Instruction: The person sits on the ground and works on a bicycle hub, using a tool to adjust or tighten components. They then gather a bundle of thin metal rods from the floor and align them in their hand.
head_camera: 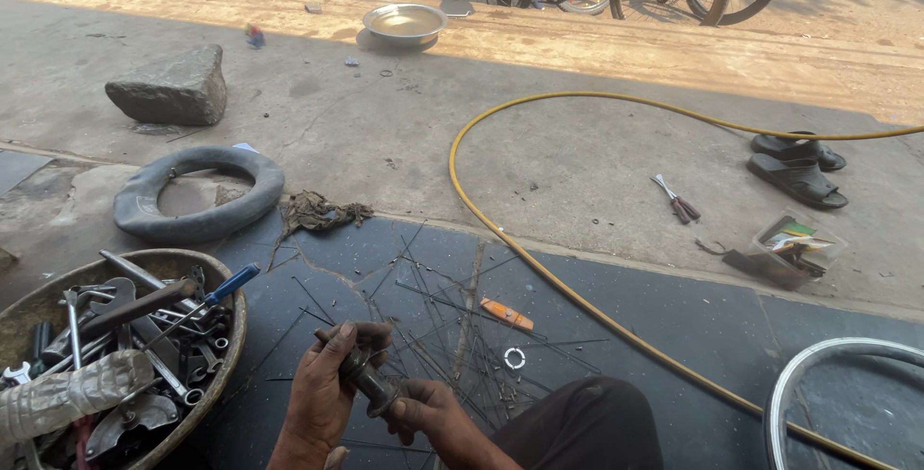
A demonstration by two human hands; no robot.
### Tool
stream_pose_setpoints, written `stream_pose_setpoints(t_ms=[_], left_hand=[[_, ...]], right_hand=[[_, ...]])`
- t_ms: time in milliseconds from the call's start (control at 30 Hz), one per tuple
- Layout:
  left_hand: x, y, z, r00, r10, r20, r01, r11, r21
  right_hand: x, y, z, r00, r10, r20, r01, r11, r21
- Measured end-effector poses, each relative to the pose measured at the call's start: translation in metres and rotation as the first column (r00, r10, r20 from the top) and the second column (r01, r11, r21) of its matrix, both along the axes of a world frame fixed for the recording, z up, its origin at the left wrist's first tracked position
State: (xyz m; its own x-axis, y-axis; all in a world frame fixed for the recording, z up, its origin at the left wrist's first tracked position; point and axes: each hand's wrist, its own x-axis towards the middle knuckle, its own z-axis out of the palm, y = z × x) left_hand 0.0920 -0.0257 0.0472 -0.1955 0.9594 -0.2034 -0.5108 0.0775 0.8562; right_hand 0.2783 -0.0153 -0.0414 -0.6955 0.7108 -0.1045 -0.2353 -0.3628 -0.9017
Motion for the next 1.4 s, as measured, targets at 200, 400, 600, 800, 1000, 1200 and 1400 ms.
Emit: stream_pose_setpoints(t_ms=[200,400,600,800,1000,1200,1400], left_hand=[[0.0,-0.002,0.002,1.0,-0.022,-0.002,0.022,1.0,0.016],[0.002,-0.002,0.005,1.0,-0.011,0.009,0.011,1.0,0.003],[0.003,-0.001,0.006,1.0,0.003,0.017,-0.003,1.0,0.007],[0.003,-0.003,0.008,1.0,-0.007,-0.025,0.006,1.0,-0.021],[0.003,-0.002,0.007,0.999,-0.013,-0.034,0.013,1.0,-0.009],[0.003,-0.002,0.005,0.999,-0.013,-0.042,0.012,1.0,-0.017],[0.004,-0.002,0.006,0.999,-0.018,-0.028,0.018,1.0,0.003]], right_hand=[[0.003,-0.002,0.013,1.0,-0.01,-0.001,0.01,0.999,0.035],[0.004,-0.004,0.018,1.0,-0.014,0.015,0.013,0.999,0.05],[0.003,-0.004,0.019,1.0,0.008,-0.028,-0.007,0.999,0.05],[0.004,-0.003,0.021,1.0,-0.01,0.004,0.009,0.999,0.04],[0.006,-0.004,0.023,1.0,-0.006,0.019,0.004,0.997,0.081],[0.003,-0.004,0.021,0.999,-0.022,0.046,0.017,0.995,0.101],[0.003,-0.003,0.019,1.0,-0.004,0.025,0.002,0.997,0.076]])
